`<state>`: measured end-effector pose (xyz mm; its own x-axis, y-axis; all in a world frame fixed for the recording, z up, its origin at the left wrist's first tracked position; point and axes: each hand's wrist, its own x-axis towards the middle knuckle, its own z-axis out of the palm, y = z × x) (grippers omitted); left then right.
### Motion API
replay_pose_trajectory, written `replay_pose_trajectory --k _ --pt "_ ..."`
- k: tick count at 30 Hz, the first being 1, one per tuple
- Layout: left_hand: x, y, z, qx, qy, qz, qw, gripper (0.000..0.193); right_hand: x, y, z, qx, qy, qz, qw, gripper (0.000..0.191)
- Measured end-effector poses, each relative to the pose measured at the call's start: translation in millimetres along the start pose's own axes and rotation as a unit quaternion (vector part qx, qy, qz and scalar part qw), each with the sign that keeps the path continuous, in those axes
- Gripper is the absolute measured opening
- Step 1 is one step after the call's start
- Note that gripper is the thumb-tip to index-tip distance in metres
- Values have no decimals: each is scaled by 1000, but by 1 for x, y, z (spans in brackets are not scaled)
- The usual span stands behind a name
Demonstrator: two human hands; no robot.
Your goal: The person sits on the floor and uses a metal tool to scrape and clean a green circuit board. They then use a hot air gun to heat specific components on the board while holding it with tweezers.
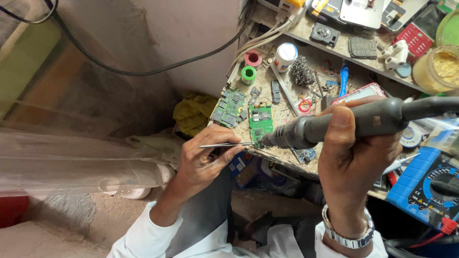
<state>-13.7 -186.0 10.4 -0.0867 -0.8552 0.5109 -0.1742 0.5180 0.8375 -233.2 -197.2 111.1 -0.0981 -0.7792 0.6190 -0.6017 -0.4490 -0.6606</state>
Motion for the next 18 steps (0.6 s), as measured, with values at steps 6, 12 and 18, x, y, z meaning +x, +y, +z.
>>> replay_pose_trajectory --k 6,12,18 --pt "0 -1 0 8 -1 1 1000 22 0 0 1 1 -2 -3 1000 32" --pt "0 -2 0 2 -3 7 1000 22 1 1 2 -4 0 -11 1000 34" --pt "1 -1 0 -9 -6 1 1000 22 1 0 0 0 -2 -9 1000 31"
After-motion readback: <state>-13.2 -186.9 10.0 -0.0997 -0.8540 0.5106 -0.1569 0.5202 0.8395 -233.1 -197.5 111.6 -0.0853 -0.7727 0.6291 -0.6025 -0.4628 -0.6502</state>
